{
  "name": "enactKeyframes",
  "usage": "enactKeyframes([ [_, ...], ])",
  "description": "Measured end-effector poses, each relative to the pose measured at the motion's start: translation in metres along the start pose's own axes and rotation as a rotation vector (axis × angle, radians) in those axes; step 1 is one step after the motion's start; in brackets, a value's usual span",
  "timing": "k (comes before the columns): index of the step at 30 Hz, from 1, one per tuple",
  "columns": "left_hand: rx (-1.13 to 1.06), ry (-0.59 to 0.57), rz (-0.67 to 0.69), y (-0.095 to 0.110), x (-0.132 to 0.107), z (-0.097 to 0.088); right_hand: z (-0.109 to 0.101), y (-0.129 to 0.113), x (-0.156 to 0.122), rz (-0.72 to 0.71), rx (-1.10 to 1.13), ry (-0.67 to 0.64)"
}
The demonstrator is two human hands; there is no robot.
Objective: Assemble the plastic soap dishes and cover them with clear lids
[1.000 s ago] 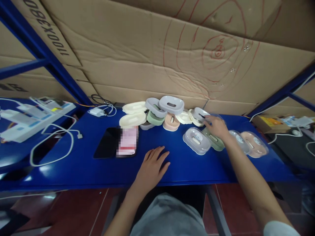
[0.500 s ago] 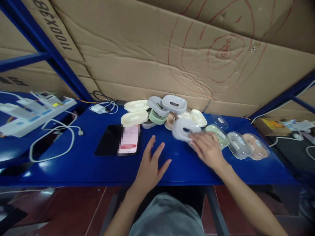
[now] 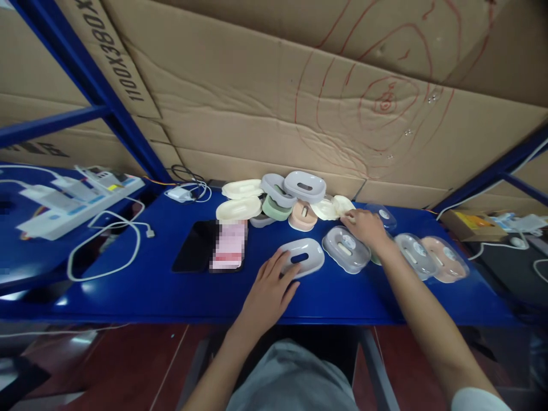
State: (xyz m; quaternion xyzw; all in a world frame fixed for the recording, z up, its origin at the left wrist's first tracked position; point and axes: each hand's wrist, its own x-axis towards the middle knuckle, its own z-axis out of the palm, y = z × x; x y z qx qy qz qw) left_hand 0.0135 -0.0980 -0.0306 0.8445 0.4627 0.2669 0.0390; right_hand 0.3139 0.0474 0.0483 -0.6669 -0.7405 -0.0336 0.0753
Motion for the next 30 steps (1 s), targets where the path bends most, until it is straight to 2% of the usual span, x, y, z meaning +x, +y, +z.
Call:
enactKeyframes([
  [4,-0.025,-0.004,0.040,-0.001,0.000,-0.001,0.005,0.009,0.026,0.114,-0.013,-0.062],
  [6,-0.069,0.021,0.050,-0.001,0.000,-0.003,0.002,0.007,0.025,0.132,0.000,-0.032],
  [8,-0.128,0.089,0.034,-0.001,0.001,-0.008,-0.005,0.004,0.012,0.147,0.014,0.018],
  [11,-0.219,0.230,-0.037,0.000,0.001,-0.014,-0.015,-0.004,-0.028,0.095,0.075,0.141],
  [14,-0.273,0.350,-0.106,0.001,0.000,-0.018,-0.012,-0.021,-0.086,-0.134,0.192,0.320],
  [16,-0.285,0.381,-0.120,0.001,0.000,-0.018,-0.003,-0.037,-0.124,-0.278,0.224,0.355],
  [18,-0.285,0.365,-0.117,0.000,0.000,-0.017,0.010,-0.051,-0.152,-0.356,0.273,0.336],
  [20,-0.279,0.333,-0.108,0.000,0.000,-0.016,0.025,-0.061,-0.169,-0.389,0.354,0.313],
  [24,-0.230,0.265,-0.049,0.001,0.002,-0.013,0.047,-0.062,-0.177,-0.421,0.495,0.259],
  [30,-0.130,0.063,0.057,0.004,0.001,-0.011,0.054,-0.052,-0.179,-0.117,0.617,0.400],
])
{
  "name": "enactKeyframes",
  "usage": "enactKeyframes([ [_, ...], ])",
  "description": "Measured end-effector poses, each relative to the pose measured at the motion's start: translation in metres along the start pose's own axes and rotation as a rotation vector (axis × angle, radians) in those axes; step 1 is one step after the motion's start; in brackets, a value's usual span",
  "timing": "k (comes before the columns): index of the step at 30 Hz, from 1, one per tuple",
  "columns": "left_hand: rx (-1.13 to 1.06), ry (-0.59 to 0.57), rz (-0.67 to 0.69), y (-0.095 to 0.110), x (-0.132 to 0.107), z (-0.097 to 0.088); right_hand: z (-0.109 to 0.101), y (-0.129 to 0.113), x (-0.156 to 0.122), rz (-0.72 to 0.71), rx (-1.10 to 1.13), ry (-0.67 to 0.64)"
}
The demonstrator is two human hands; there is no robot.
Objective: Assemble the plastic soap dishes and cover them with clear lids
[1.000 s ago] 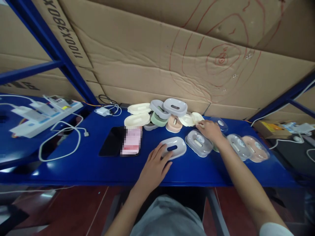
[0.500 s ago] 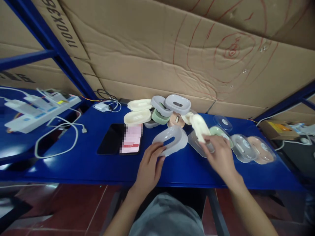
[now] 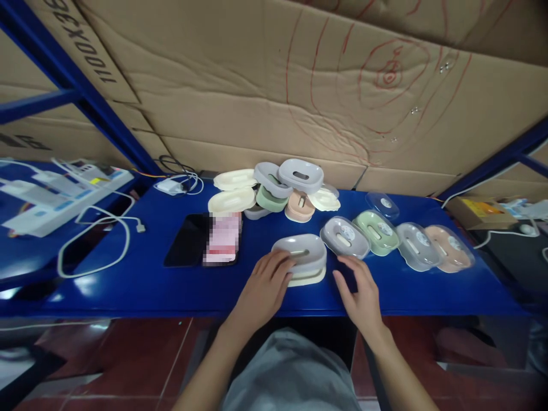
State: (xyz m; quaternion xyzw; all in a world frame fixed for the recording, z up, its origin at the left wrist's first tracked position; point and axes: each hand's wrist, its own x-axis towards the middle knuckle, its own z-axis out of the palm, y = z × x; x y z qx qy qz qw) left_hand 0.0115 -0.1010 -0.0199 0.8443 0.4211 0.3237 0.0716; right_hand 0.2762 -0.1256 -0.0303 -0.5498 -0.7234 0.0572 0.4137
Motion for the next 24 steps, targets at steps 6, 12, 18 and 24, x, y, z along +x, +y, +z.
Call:
enactKeyframes([
  [6,-0.028,-0.070,0.029,0.004,0.000,0.000,0.005,-0.006,-0.003,-0.176,-0.121,-0.236],
  [12,-0.007,-0.069,0.038,0.003,0.002,0.003,0.008,-0.003,-0.005,-0.215,-0.169,-0.196],
  [18,-0.020,-0.069,0.058,-0.001,0.001,0.004,0.009,0.000,-0.005,-0.213,-0.166,-0.212],
  [24,0.054,-0.096,0.085,-0.003,-0.002,0.007,0.006,-0.004,-0.005,-0.225,-0.151,-0.237],
])
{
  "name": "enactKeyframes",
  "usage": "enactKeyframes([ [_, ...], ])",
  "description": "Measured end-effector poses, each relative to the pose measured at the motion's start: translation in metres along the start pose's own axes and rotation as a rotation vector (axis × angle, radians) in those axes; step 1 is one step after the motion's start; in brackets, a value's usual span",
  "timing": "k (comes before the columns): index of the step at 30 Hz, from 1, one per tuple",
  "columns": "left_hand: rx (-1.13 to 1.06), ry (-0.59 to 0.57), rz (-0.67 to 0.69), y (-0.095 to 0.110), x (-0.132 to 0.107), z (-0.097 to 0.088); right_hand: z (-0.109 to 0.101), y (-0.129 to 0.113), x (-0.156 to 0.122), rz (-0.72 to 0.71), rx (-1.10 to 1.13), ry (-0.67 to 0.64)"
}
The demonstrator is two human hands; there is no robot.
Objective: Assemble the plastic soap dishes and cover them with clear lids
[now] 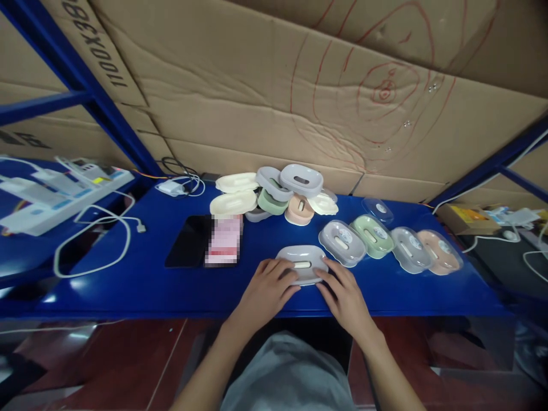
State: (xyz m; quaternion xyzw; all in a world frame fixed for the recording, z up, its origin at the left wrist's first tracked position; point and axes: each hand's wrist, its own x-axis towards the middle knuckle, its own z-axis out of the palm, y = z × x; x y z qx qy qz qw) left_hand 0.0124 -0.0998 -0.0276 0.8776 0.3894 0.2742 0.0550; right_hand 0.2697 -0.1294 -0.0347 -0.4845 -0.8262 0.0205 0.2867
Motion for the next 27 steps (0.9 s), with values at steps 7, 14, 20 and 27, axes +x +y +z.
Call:
enactKeyframes([
  [7,-0.044,-0.004,-0.027,0.002,0.002,-0.002,-0.041,0.045,0.070,-0.017,0.046,0.046],
  [14,-0.078,-0.015,-0.061,0.005,0.003,-0.010,-0.027,0.150,0.179,0.157,0.158,-0.117],
  [20,-0.077,-0.024,-0.065,0.005,0.003,-0.011,-0.008,0.167,0.196,0.075,0.196,-0.169],
  [27,-0.052,-0.033,-0.056,0.005,0.003,-0.007,0.003,0.160,0.193,0.109,0.133,-0.088],
])
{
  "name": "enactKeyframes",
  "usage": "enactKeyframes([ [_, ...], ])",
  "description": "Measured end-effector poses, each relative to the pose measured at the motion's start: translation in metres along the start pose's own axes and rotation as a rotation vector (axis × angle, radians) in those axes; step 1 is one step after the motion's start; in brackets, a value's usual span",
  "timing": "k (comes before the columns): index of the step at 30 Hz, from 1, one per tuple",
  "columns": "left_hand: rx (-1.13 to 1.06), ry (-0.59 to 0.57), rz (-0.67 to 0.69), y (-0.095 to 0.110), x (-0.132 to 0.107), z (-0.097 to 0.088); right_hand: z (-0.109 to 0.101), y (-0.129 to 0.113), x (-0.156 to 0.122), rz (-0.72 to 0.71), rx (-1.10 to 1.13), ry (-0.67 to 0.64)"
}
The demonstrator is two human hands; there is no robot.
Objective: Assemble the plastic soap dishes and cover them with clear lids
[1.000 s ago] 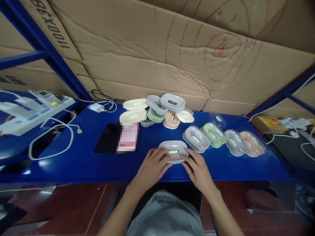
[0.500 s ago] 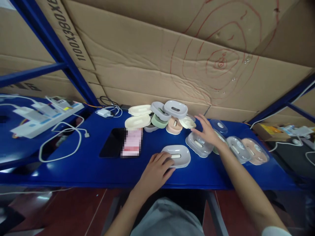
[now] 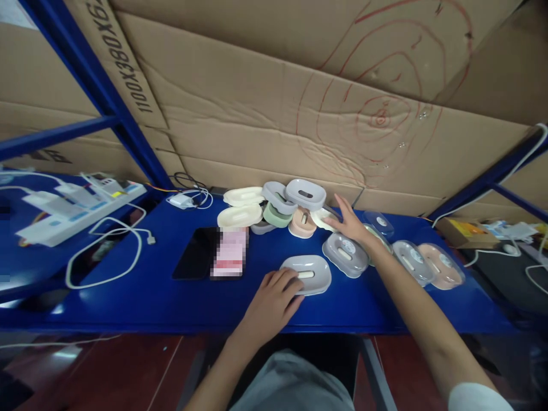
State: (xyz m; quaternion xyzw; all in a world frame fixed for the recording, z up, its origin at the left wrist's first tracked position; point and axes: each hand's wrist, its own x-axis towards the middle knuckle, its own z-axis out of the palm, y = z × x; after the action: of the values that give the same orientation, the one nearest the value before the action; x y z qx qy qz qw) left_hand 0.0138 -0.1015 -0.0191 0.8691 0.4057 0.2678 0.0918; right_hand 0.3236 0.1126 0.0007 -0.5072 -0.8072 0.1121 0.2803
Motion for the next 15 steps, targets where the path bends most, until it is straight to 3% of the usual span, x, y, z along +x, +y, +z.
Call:
enactKeyframes([
  [4,0.062,0.000,0.023,0.001,-0.001,0.001,0.002,-0.009,0.008,-0.051,-0.028,0.022],
  [8,0.070,0.012,0.033,0.001,-0.002,0.000,-0.012,-0.020,0.004,-0.024,-0.100,0.169],
  [12,0.065,0.032,0.045,0.000,-0.002,0.001,-0.027,-0.038,-0.030,-0.001,-0.189,0.353],
  [15,0.049,0.038,0.044,-0.001,-0.001,0.002,-0.024,-0.059,-0.063,-0.084,-0.224,0.354],
])
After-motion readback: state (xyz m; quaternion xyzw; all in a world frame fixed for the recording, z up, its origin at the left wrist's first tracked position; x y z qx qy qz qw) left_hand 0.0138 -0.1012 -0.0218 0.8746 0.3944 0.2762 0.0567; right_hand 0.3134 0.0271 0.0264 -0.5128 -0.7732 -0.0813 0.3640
